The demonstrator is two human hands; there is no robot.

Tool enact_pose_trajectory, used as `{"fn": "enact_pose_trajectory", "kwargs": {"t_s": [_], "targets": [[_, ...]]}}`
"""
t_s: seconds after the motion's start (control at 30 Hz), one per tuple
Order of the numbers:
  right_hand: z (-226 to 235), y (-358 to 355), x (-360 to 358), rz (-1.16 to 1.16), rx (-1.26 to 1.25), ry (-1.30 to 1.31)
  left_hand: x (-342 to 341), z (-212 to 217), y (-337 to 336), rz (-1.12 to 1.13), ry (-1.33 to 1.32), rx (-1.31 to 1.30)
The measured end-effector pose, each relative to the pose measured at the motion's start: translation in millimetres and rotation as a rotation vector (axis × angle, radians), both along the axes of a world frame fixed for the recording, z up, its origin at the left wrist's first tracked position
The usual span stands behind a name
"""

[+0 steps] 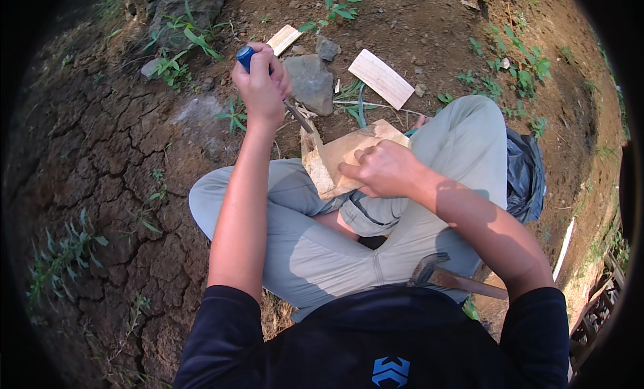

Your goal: The person hammers small wooden slats onto a larger wooden piece while sitting on the ground.

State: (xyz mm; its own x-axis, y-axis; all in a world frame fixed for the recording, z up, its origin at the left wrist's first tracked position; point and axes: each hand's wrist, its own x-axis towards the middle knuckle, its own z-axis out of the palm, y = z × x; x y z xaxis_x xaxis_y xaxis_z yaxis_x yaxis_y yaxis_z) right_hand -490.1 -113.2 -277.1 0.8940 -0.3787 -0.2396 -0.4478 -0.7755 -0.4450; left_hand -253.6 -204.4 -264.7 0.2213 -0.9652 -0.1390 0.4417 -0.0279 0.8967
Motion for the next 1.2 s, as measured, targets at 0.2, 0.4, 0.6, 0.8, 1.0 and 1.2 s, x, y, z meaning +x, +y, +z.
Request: {"fn": "enact_pose_trajectory", "kwargs": {"t_s": [0.2, 0.4, 0.6, 0.8, 1.0, 1.2], "targets": [[0, 0, 0, -0.003, 0.0, -0.016, -11, 3, 2, 0.151, -0.13, 0.057], [1, 0, 0, -0.005, -0.013, -0.03, -13, 0, 0, 0.136, -0.131, 0.079], [3, -2, 1, -0.006, -0.006, -0.039, -9, -2, 4, 0.132, -0.094, 0.043], [32, -2, -4, -0.082, -0.064, -0.111, -12, -1, 5, 0.135, -0.15, 0.044], [177, 20, -77, -0.419, 0.248, 0.215, -10, -3, 9, 0.101, -0.166, 0.052], [211, 141, -151, -0.661, 0.417, 0.638, -4, -2, 10, 0.058, -0.126, 0.032]]}}
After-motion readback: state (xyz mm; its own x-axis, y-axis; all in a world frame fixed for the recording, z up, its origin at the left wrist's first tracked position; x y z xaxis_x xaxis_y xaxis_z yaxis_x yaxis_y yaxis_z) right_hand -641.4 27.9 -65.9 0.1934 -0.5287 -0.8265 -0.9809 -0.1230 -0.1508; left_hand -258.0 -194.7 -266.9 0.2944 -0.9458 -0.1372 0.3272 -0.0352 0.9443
